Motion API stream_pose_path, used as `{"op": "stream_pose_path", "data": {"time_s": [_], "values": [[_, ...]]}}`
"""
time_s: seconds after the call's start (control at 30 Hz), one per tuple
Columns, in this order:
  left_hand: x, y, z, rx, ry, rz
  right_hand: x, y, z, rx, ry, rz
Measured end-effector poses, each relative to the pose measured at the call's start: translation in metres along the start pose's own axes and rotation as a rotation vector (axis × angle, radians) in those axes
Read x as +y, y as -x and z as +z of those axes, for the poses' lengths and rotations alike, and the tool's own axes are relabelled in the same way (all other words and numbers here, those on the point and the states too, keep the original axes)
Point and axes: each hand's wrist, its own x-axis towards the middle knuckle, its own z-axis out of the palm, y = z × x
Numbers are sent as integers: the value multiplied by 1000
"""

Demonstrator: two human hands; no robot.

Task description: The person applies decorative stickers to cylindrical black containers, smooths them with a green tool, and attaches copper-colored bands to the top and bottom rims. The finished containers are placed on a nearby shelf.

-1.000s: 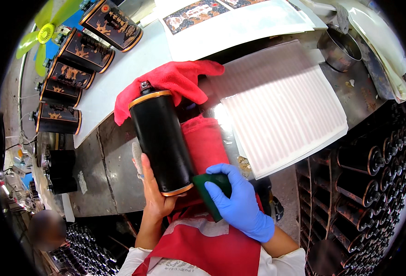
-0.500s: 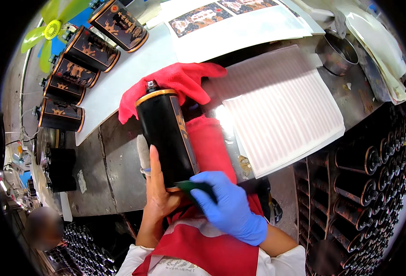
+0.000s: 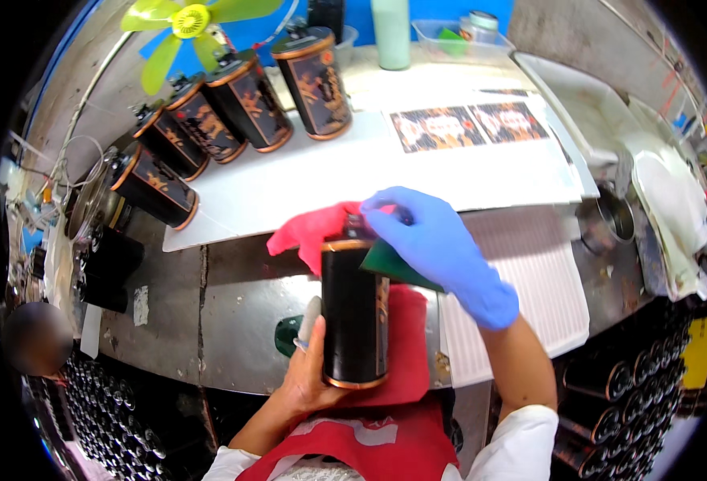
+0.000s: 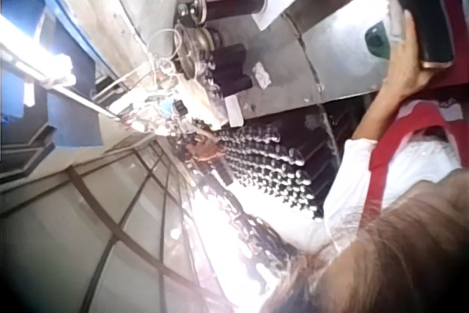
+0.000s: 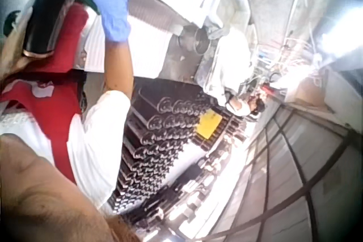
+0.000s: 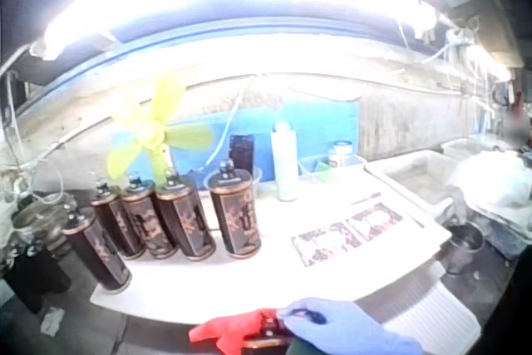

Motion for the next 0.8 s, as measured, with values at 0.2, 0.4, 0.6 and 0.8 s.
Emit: {"op": "stream_pose_path", "data": {"time_s": [0.2, 0.4, 0.6, 0.8], "values": [[3, -6, -13, 53, -74, 9, -32, -61, 3, -473, 636, 54], [-40, 53, -28, 15, -375, 85, -104, -32, 22, -417, 431, -2], [-38, 12, -172, 492, -643, -249, -191, -51, 94, -75, 448, -618], [-120, 43, -315, 843, -999, -488, -194, -126, 154, 94, 616, -808]]}}
